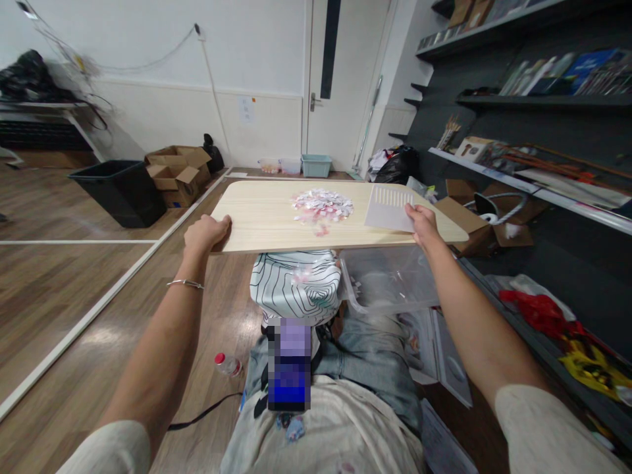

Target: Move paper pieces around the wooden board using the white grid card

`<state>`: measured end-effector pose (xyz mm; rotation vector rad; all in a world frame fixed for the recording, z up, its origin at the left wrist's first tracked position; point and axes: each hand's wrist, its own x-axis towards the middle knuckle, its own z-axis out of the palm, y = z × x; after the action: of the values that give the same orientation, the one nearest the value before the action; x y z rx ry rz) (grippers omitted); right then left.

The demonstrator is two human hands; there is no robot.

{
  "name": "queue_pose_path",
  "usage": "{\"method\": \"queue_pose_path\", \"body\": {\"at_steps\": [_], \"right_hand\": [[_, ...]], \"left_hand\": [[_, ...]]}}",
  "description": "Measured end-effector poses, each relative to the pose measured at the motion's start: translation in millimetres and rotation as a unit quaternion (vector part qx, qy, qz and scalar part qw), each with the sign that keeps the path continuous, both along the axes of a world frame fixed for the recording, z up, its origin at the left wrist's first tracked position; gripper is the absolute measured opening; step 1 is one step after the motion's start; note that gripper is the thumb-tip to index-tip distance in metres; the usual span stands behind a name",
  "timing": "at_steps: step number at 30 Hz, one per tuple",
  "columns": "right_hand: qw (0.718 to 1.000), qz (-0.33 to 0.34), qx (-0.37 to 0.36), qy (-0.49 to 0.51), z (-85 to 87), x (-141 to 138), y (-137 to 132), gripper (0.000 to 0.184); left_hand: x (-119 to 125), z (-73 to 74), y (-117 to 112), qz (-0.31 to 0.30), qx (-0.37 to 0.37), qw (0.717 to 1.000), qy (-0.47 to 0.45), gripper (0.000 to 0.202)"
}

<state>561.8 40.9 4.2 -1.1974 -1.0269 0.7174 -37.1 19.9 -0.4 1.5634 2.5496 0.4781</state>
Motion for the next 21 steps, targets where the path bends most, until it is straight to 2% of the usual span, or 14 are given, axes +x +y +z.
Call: {"method": "queue_pose_path", "body": {"at_steps": [21], "right_hand": [[1.000, 0.000, 0.006, 0.006, -0.2, 0.1, -0.2, 0.060]], "left_hand": [[-1.3, -1.0, 1.9, 0.002, 0.000, 1.000, -0.004, 0.087]]}}
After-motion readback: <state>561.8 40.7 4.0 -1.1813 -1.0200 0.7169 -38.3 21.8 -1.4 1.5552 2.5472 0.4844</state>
